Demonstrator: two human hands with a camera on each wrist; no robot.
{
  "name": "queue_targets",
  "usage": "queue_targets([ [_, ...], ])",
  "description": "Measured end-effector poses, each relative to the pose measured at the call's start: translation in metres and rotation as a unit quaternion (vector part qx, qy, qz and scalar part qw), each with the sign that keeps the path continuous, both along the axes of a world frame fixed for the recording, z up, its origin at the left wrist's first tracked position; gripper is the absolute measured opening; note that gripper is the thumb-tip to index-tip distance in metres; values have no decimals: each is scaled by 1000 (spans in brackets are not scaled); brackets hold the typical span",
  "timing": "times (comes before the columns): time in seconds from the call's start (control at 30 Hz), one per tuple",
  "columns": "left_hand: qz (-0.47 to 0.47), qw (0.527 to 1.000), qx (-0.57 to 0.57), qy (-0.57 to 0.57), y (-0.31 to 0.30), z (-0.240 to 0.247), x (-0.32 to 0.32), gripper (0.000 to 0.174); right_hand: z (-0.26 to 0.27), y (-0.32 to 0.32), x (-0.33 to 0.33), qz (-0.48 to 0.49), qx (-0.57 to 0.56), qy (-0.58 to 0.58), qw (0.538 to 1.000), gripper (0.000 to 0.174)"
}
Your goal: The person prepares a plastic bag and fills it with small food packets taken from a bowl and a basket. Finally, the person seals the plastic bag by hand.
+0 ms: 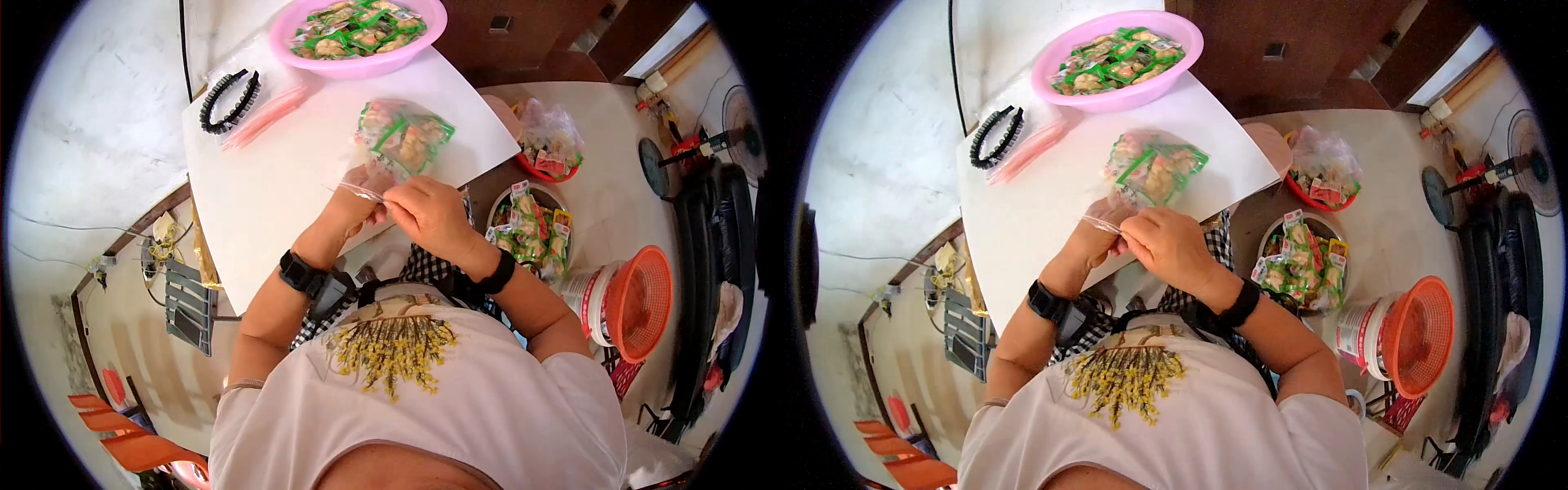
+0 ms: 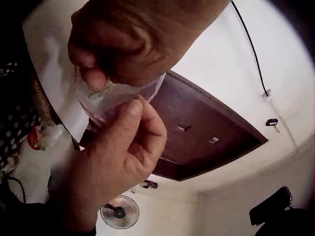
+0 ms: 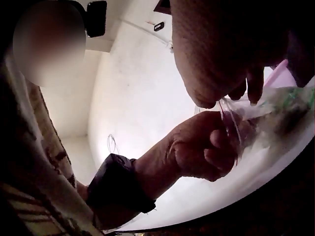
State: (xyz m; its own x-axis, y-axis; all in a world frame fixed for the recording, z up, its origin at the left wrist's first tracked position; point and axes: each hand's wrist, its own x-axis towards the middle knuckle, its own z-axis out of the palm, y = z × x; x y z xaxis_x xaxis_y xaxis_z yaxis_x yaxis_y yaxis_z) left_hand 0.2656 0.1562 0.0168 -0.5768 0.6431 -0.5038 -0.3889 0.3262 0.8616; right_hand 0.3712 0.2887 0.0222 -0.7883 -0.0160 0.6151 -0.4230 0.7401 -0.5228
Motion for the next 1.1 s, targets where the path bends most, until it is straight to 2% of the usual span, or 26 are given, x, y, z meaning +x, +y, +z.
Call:
queue_targets([
  [0.07, -13, 999, -28, -17, 3, 3, -3, 16, -1, 0, 0, 0, 3, 2, 1000, 10],
  [0.17, 135, 966, 201, -86, 24, -20, 1, 18, -1, 0, 0, -1, 10, 15, 1000, 11],
  [0.2, 58, 968, 210, 122, 30, -50, -13, 17, -1, 0, 1, -6, 15, 16, 1000, 12],
  [0.23, -21, 922, 207, 325, 37, -92, -35, 17, -1, 0, 2, -9, 19, 16, 1000, 13],
  [0.3, -24, 927, 174, 331, 44, -89, -38, 15, -2, 0, 2, -19, 11, 25, 999, 14],
  [0.33, 54, 978, 148, 134, 53, -41, -22, 14, -3, 0, 2, -22, 7, 28, 999, 15],
  [0.37, 131, 982, 117, -70, 57, -16, -13, 13, -5, 1, 3, -23, 7, 23, 999, 16],
  [0.43, 21, 990, 116, 79, 53, -26, -19, 14, -8, 3, 4, -19, 9, 11, 1000, 17],
  [0.5, 7, 988, 107, 108, 45, -34, -18, 16, -5, 3, 6, -17, 19, -5, 1000, 18],
  [0.57, 82, 992, 96, 20, 35, -15, -3, 18, -3, 3, 9, -13, 32, -21, 999, 20],
  [0.67, 48, 979, 124, 152, -4, -18, 14, 17, -2, 5, 12, 0, 61, -38, 997, 21],
  [0.8, 2, 967, 62, 247, -62, -11, 32, 17, -2, 0, 18, -5, 68, -53, 996, 25],
  [0.83, -8, 931, 50, 362, -73, -10, 30, 18, -3, 0, 21, 2, 82, -46, 996, 25],
  [0.9, -28, 816, 22, 576, -91, -10, 25, 20, -3, 1, 24, 14, 110, -30, 993, 26],
  [0.93, -39, 819, -28, 572, -100, -9, 24, 22, -2, -2, 26, 15, 139, -17, 990, 25],
  [1.03, -75, 652, -133, 743, -106, -4, 16, 19, 7, -9, 26, 6, 225, 13, 974, 19],
  [1.1, -56, 569, -119, 812, -98, 3, 10, 19, 12, -14, 24, -14, 280, 16, 960, 14],
])
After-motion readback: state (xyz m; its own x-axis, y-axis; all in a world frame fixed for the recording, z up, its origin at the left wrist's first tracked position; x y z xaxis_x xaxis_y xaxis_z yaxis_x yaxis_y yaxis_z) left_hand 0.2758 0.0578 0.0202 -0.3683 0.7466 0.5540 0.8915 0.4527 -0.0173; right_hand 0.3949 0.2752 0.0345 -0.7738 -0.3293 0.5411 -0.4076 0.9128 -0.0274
